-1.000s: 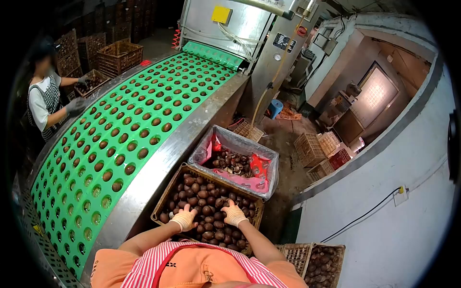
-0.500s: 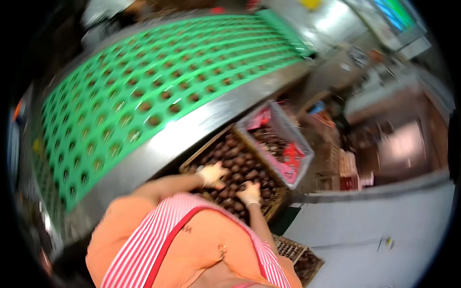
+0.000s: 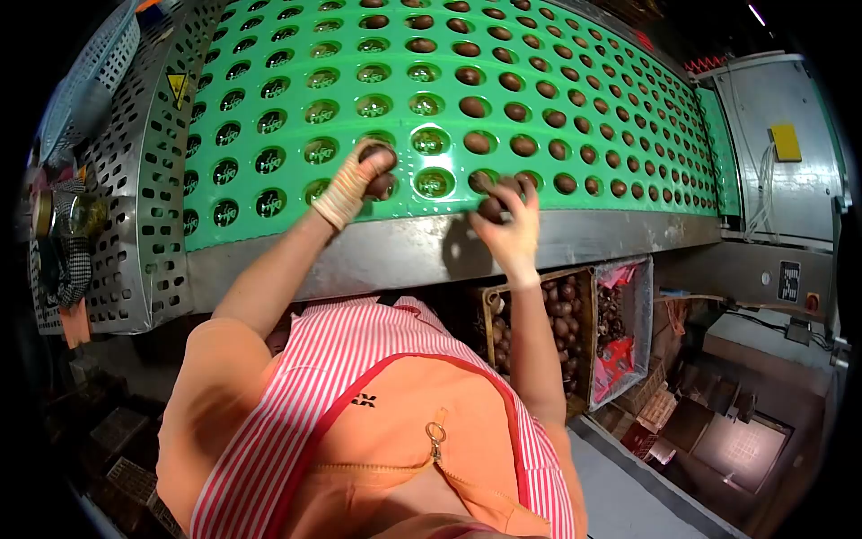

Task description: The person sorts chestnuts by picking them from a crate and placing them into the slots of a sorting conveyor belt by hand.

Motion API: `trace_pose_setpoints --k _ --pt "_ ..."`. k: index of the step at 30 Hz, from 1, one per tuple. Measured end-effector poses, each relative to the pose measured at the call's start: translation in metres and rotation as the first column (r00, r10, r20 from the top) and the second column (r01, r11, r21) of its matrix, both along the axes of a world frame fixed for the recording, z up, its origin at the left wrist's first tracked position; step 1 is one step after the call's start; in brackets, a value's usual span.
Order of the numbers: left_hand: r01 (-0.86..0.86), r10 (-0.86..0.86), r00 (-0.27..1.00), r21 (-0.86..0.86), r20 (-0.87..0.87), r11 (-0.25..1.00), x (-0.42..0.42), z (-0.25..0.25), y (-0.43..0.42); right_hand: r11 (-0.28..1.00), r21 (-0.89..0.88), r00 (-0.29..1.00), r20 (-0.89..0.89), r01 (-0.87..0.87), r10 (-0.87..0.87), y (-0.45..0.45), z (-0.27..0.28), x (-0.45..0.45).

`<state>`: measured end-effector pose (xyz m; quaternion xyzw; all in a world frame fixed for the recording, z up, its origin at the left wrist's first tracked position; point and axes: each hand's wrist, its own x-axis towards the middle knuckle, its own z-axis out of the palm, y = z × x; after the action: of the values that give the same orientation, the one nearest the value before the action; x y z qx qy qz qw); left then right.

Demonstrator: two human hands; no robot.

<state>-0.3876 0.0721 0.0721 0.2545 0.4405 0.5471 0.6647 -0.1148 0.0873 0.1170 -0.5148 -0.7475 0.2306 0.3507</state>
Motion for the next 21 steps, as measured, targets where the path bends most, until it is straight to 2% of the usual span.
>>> trace_pose_setpoints --k 1,3,4,5,7,9,11,13,16,17,18,19,20,21 --pt "-0.042 0.039 0.997 -0.051 -0.061 0.998 -0.014 -0.005 0.007 0.995 0.091 0.989 0.141 -0.052 0.039 0.023 0.001 -0.027" --pt "0.068 -0.079 0.990 -0.098 -0.119 0.993 -0.035 -0.033 0.019 0.984 -0.086 0.973 0.159 -0.153 0.165 0.063 -0.020 -0.071" --pt "0.100 -0.113 0.984 -0.096 -0.140 0.990 -0.038 -0.028 0.021 0.966 -0.168 0.940 0.249 -0.197 0.235 0.083 -0.041 -0.080" --pt "-0.020 0.018 0.939 -0.003 -0.344 1.000 -0.032 -0.034 0.021 0.940 -0.254 0.893 0.329 -0.228 0.306 0.095 -0.058 -0.086" --pt "-0.001 0.202 0.691 0.278 -0.694 0.961 -0.043 -0.033 0.026 0.934 -0.279 0.867 0.383 -0.222 0.320 0.108 -0.047 -0.095" --pt "-0.002 0.162 0.729 0.234 -0.665 0.972 -0.058 -0.020 0.051 0.938 -0.286 0.871 0.387 -0.197 0.301 0.118 -0.015 -0.103" --pt "0.046 0.214 0.536 0.282 -0.816 0.958 -0.064 -0.013 0.081 0.980 -0.180 0.825 0.539 -0.080 0.166 0.137 0.004 -0.126" --pt "0.197 0.054 0.336 0.127 -0.940 0.972 -0.074 -0.018 0.107 0.980 -0.150 0.695 0.691 -0.131 0.198 0.167 -0.016 -0.138" --pt "0.252 -0.050 0.087 -0.026 -0.995 0.967 -0.086 -0.021 0.128 0.942 -0.312 0.759 0.581 -0.127 0.295 0.193 -0.023 -0.133" --pt "0.244 0.017 0.177 0.060 -0.984 0.968 -0.091 -0.024 0.136 0.940 -0.289 0.771 0.552 -0.181 0.318 0.204 -0.021 -0.126" --pt "0.226 0.085 0.264 0.147 -0.961 0.963 -0.099 -0.025 0.147 0.955 -0.276 0.908 0.362 -0.110 0.210 0.216 -0.029 -0.123" --pt "0.201 0.148 0.351 0.229 -0.925 0.953 -0.104 -0.025 0.156 0.959 -0.281 0.985 0.154 -0.033 0.079 0.224 -0.029 -0.129" --pt "0.050 0.137 0.517 0.190 -0.845 0.981 -0.098 -0.024 0.167 0.828 -0.559 0.961 -0.197 0.054 -0.195 0.235 -0.026 -0.140" --pt "0.107 0.206 0.421 0.274 -0.883 0.956 -0.096 -0.038 0.184 0.906 -0.421 0.958 -0.243 0.036 -0.151 0.247 -0.049 -0.143"
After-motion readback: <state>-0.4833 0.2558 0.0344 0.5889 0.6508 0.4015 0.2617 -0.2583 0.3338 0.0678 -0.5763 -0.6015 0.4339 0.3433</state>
